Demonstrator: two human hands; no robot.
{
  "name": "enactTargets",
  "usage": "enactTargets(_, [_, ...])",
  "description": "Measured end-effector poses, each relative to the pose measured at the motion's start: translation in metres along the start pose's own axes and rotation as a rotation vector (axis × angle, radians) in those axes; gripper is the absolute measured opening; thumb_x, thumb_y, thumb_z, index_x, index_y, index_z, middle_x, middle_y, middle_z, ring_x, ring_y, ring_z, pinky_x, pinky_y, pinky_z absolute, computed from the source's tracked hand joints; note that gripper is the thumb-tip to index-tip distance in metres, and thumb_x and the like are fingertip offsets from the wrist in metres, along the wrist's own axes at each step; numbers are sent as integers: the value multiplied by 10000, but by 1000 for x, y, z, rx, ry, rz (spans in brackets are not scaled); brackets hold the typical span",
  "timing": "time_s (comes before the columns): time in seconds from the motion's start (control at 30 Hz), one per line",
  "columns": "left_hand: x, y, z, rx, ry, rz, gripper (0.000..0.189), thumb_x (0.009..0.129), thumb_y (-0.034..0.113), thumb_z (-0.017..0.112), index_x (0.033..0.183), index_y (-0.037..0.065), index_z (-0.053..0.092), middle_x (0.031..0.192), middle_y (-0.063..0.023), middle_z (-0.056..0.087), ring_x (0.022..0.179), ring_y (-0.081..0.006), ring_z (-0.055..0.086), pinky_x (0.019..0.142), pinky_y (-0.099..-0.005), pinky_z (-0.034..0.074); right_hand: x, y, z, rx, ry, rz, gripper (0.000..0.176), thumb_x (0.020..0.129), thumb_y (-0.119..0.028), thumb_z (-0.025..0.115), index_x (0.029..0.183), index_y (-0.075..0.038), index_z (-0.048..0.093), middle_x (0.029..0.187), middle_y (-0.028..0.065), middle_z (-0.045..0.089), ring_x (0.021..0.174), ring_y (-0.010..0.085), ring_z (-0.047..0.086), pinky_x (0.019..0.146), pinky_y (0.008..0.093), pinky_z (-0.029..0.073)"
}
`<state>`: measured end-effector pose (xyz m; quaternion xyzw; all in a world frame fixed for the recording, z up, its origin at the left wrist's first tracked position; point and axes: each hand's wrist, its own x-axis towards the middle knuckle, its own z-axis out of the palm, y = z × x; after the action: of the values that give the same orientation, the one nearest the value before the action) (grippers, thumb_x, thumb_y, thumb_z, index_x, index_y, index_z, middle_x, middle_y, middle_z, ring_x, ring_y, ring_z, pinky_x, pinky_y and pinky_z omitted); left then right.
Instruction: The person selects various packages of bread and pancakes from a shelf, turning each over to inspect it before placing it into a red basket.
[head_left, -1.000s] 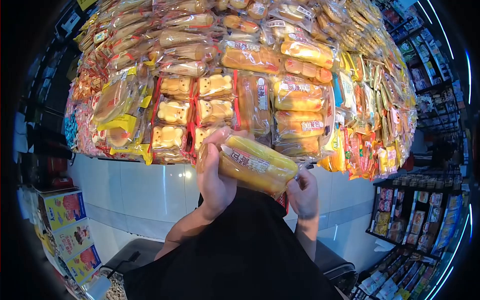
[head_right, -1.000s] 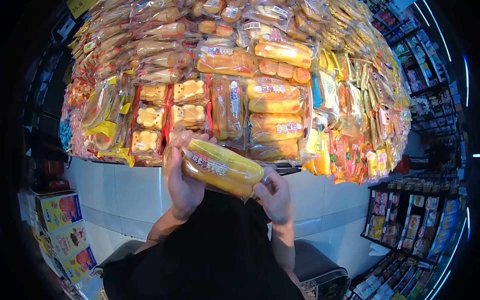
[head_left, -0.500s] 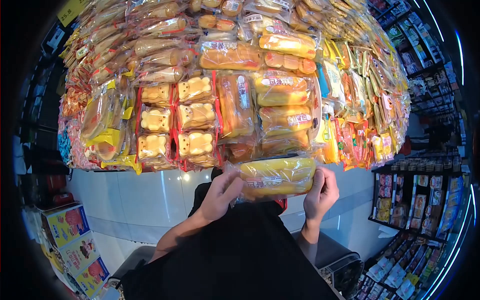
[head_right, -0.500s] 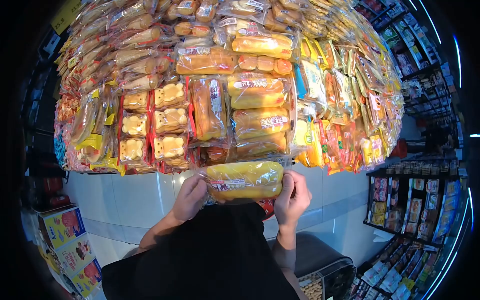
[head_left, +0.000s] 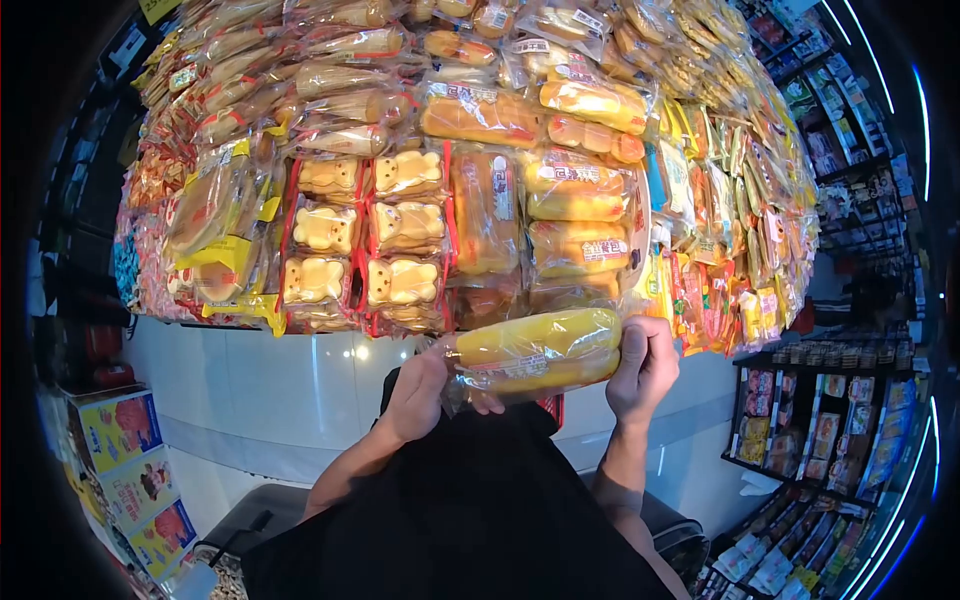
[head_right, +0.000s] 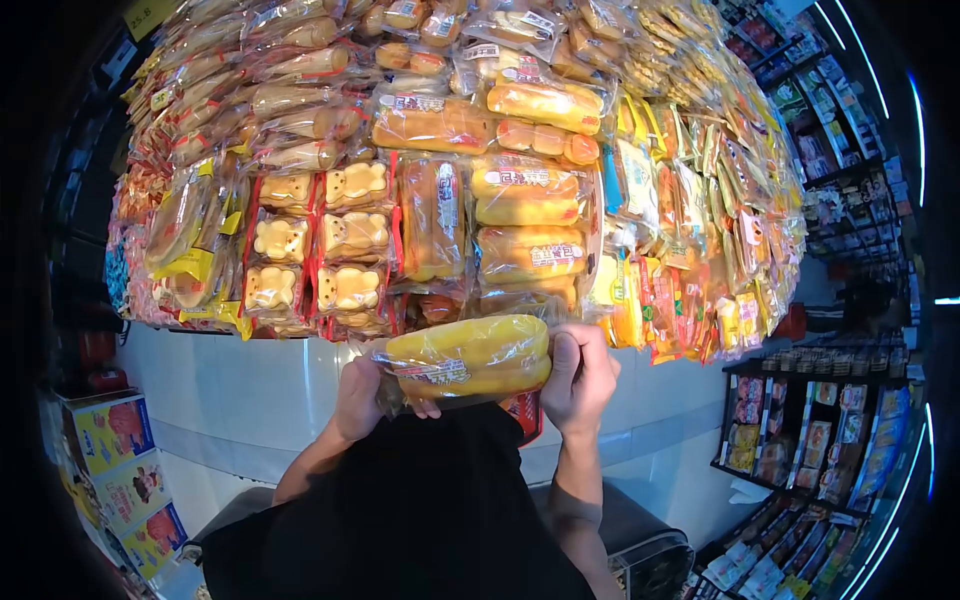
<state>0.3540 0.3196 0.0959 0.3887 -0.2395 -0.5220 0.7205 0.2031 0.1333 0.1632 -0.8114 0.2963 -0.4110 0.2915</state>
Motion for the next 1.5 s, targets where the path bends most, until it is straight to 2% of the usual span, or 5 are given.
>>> enactTargets(0.2, [1,5,-10,-22,-197,19,836,857,502,644,1380,-67,326,1190,-194,584,926,-286,669,771,-350,557,18,-10,1,78,-90,-64,203,971,-124,516,823,7,564,670,35,553,582,87,484,549,219,394])
enactTargets(0.5, [-7,-7,-12,-188,-168,-75,812,826,367,730,1391,-49,321,1175,-178,589,935,-269,666,791,-361,562,55,-40,-10,-21,-679,-96,140,819,-15,669,906,21,565,706,134,602,585,235,615,535,312,459])
enactTargets(1.17, [1,-4,-16,-484,-400,-200,931,865,646,497,1470,5,197,1359,-245,418,1099,-368,557,866,-428,496,139,-10,10,156,-628,-186,194,848,-137,666,941,30,639,765,108,646,688,219,635,659,305,504])
enactTargets(1.33, [-5,-8,-20,-515,-414,-244,905,874,592,523,1480,13,180,1346,-218,436,1075,-341,563,868,-406,482,225,82,26,-610,-268,-477,491,859,-237,677,1269,-27,508,1068,241,612,1019,360,603,877,422,471])
enactTargets(1.5, [-6,-1,-19,-401,-459,-137,947,858,629,529,1468,-8,184,1312,-271,441,1062,-379,571,847,-424,497,261,112,34,-101,-298,357,363,895,-257,665,1060,61,602,813,115,638,730,205,599,665,340,477])
